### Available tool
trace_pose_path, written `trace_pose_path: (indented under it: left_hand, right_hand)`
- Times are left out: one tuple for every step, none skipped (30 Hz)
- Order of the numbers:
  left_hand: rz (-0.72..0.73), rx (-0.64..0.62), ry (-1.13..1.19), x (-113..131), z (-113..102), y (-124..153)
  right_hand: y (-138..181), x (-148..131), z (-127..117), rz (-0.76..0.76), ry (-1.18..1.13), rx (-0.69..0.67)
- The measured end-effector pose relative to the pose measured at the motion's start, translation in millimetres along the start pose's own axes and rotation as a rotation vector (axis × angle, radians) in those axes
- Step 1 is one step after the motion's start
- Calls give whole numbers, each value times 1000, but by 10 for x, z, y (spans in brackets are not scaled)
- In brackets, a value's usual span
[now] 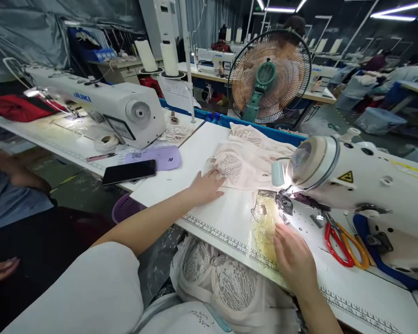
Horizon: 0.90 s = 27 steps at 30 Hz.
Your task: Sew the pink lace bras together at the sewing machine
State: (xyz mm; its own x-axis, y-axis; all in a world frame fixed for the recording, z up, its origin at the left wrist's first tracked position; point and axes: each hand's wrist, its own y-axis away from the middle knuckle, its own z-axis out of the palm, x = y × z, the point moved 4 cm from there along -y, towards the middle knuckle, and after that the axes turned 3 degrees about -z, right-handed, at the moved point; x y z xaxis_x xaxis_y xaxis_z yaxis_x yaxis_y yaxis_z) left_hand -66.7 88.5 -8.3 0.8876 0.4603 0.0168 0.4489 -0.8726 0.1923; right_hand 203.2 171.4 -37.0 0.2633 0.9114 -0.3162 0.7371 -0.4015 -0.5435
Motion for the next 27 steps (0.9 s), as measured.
trace_pose_path:
  left_hand:
    - [21,41,17,-28,22,76]
    - [59,89,28,-46,50,183]
    - [110,138,39,-58,87,313]
    - [161,182,52,-74,135,451]
    - [199,219,71,-98,192,584]
    - [216,251,93,-133,256,699]
    - [210,280,116,-175,322,790]
    - [189,308,138,-218,386,853]
    - [163,336,158,-256,445,892]
    - [141,363,177,-282,495,912]
    - [128,387,193,-296,533,918]
    - [122,408,206,-300,560,915]
    - [121,423,217,-299,576,910]
    - [125,431,224,-295,583,905]
    - [132,434,228,-290,585,903]
    - [141,433,231,-288,584,905]
    - [150,431,232,-287,581,910]
    - [158,430,234,-289,578,918]
    - [163,430,234,-293,576,927]
    - [165,432,235,-298,575,936]
    - [166,433,236,-303,575,943]
    - [166,433,238,-306,576,947]
    - [168,430,240,-308,577,948]
    - [170,425,241,-308,579,948]
    - [173,418,242,-307,581,945]
    - [175,411,242,-306,582,941]
    - [175,404,242,-305,584,937]
  right_hand:
    - [90,-101,-64,7,-41,-36]
    - [201,-209,-116,-1,-92,-99]
    - [330,-323,-151,-44,-145,-183]
    - [473,-416,-166,-79,-186,-272]
    - [624,-479,-159,-106,-209,-356]
    - [774,-501,-133,-106,-205,-420]
    - [916,-478,-90,-76,-171,-457]
    - [1046,-417,-36,-20,-109,-468]
    - [1161,-324,19,63,-23,-454]
    - [1266,-224,85,141,43,-463]
    - [1355,-125,151,210,80,-481]
    - [1424,-36,211,262,95,-503]
    - [1473,42,266,297,88,-540]
    - [1503,106,309,319,72,-579]
    - [1517,159,341,331,57,-620]
    - [1520,203,359,341,49,-658]
    - [1515,237,367,351,51,-688]
    - [1506,260,366,360,60,-708]
    - [1492,270,358,373,74,-709]
    - [1475,267,342,385,90,-690]
    - [1455,247,324,395,102,-663]
    - [1435,212,304,400,112,-631]
    - [1414,165,279,404,119,-597]
    - [1391,110,248,411,130,-561]
    - [1370,49,213,420,139,-532]
    - [1350,-13,173,438,147,-509]
    - [1331,-71,126,471,151,-485]
